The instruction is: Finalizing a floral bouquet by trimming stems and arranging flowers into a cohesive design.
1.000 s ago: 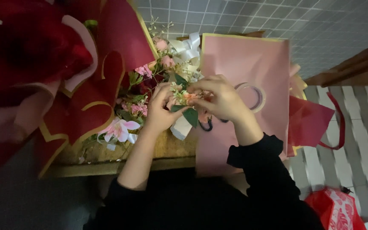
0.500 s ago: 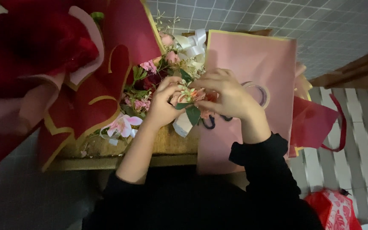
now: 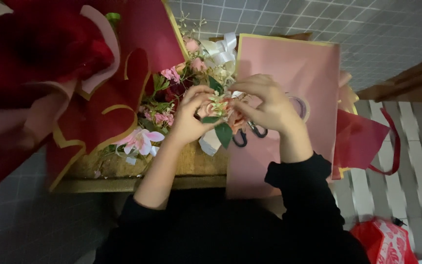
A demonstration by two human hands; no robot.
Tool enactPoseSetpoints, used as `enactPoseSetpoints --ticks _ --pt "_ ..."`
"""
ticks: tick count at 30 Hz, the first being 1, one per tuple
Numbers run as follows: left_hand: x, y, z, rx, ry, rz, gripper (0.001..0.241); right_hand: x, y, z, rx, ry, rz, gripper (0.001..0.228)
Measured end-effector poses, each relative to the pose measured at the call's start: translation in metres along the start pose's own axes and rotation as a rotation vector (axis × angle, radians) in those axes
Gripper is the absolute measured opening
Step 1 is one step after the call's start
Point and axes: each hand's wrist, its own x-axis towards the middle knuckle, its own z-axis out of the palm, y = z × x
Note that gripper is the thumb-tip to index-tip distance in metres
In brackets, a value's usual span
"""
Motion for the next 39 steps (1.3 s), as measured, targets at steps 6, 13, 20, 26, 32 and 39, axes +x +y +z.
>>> enactPoseSetpoints --ticks 6,13,20,26,32,39 --pt "0.002 0.013 0.004 0.013 -0.019 0.046 0.047 -0.005 -0.013 -0.009 0.014 -0.045 0.044 0.024" --pt "0.001 0.016 0.009 0.045 -0.033 0.065 0.043 -0.017 0.010 0.011 -0.087 -0.080 0.024 0.015" --pt "-0.012 0.000 0.009 0.001 -0.126 -0.168 0.078 -0.015 0.002 0.009 -0.115 -0.068 -0.011 0.007" --pt "-0.006 0.021 0.006 -0.018 -0.146 -0.241 0.074 -0.017 -0.020 -0.033 -0.026 -0.086 0.101 0.024" --pt "-0.003 0.016 0.021 -0.056 -0.086 -0.129 0.055 -0.021 -0.019 -0.026 -0.108 -0.169 0.102 0.026" --pt "0.002 0.000 0.034 -0.072 -0.137 -0.135 0.053 -0.032 -0.012 -0.027 -0.131 -0.062 0.122 0.012"
